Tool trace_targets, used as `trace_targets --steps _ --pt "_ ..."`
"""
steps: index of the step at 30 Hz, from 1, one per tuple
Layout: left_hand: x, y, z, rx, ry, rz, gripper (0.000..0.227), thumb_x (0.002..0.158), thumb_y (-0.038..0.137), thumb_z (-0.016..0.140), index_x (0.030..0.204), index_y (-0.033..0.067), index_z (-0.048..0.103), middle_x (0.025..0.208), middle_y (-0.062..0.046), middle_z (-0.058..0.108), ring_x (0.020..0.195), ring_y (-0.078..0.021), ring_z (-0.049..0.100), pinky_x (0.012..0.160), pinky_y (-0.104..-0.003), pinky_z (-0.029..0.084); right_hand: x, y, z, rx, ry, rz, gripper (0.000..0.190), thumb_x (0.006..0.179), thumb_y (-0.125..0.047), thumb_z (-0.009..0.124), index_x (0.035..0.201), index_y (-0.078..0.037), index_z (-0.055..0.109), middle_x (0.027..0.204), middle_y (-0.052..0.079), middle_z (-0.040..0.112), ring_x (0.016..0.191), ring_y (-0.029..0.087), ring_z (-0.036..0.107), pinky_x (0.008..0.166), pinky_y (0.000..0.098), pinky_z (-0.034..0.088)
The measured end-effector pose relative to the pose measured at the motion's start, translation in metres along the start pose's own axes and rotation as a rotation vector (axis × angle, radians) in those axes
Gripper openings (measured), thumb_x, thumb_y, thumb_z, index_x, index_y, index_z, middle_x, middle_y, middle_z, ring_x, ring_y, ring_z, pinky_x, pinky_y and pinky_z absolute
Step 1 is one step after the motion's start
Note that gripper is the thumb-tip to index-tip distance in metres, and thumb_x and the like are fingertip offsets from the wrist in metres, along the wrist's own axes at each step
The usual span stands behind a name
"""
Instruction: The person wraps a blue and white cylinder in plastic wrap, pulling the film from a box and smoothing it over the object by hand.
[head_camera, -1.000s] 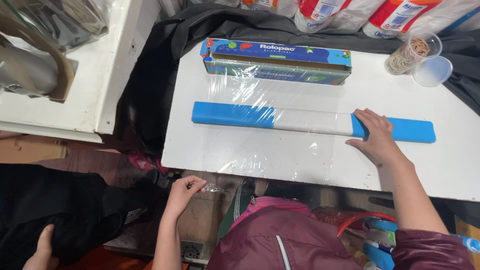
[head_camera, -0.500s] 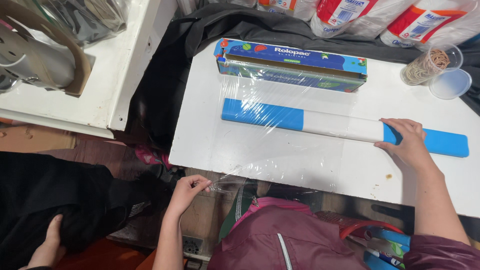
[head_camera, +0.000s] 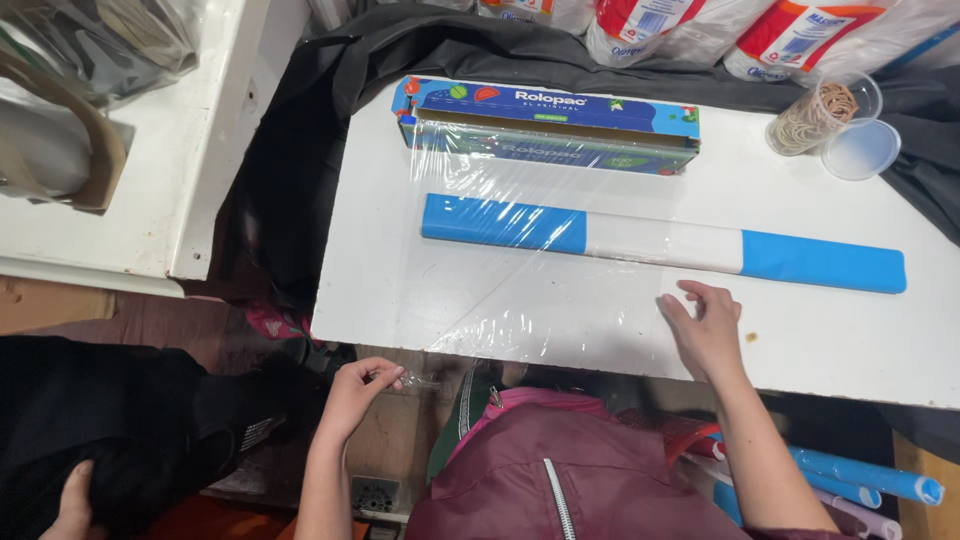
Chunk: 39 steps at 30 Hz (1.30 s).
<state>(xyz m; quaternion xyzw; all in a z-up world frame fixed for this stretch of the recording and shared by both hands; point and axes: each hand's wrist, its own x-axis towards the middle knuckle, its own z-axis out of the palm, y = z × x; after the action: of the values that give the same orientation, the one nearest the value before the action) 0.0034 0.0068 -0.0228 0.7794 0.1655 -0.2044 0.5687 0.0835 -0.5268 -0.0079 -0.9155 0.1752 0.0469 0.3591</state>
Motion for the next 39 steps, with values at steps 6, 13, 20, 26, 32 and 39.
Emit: trace_targets --steps 6,13,20,26,32,39 --pt "0.000 0.004 -0.003 0.027 -0.023 -0.002 0.012 0.092 0.015 0.080 0.093 0.0063 0.089 0.078 -0.010 0.085 0.081 -0.0150 0.070 0.086 -0.033 0.055 0.000 -0.017 0.019 0.302 -0.131 0.183 0.042 0.091 -0.032 0.083 0.124 -0.013 0.067 0.117 0.006 0.062 0.103 0.016 0.056 0.084 0.0289 0.046" --pt "-0.005 0.005 -0.002 -0.012 -0.031 0.028 0.013 0.093 0.015 0.080 0.098 0.0066 0.088 0.078 -0.011 0.084 0.082 -0.0151 0.068 0.086 -0.032 0.053 -0.022 -0.019 0.012 0.642 -0.316 0.174 0.063 0.095 -0.012 0.078 0.147 0.006 0.047 0.088 0.012 0.071 0.054 0.013 0.059 0.047 0.0244 0.038" --pt "0.001 -0.027 -0.002 -0.105 -0.002 0.056 0.010 0.093 0.014 0.080 0.098 0.0082 0.087 0.077 -0.006 0.078 0.081 -0.0112 0.061 0.082 -0.030 0.051 -0.012 0.005 0.027 0.625 -0.096 0.136 0.033 0.096 -0.016 0.082 0.125 -0.006 0.068 0.073 0.003 0.062 0.049 0.009 0.051 0.050 0.0233 0.040" --pt "-0.002 -0.034 -0.001 -0.171 -0.001 0.135 0.008 0.094 0.014 0.081 0.092 0.0077 0.084 0.088 -0.007 0.076 0.087 -0.0125 0.060 0.087 -0.030 0.050 -0.001 -0.026 0.023 0.927 -0.042 0.159 0.057 0.109 -0.020 0.065 0.151 0.003 0.034 0.142 0.017 0.054 0.130 0.028 0.065 0.098 0.0321 0.062" --pt "-0.023 -0.006 -0.001 -0.296 -0.094 0.224 0.018 0.096 0.017 0.075 0.087 0.0013 0.075 0.133 -0.019 0.070 0.122 -0.0281 0.063 0.105 -0.043 0.047 -0.005 -0.020 0.021 0.917 -0.414 0.164 0.048 0.102 -0.016 0.069 0.145 -0.002 0.051 0.083 -0.002 0.055 0.051 0.000 0.042 0.036 0.0110 0.028" --pt "-0.022 -0.026 0.010 -0.397 -0.081 0.168 0.016 0.102 0.013 0.069 0.087 0.0082 0.063 0.097 -0.010 0.077 0.091 -0.0134 0.065 0.081 -0.026 0.046 -0.060 -0.052 -0.006 0.407 -0.613 0.197 0.021 0.086 -0.011 0.083 0.101 0.004 0.081 0.068 0.006 0.069 0.043 0.000 0.042 0.042 0.0131 0.033"
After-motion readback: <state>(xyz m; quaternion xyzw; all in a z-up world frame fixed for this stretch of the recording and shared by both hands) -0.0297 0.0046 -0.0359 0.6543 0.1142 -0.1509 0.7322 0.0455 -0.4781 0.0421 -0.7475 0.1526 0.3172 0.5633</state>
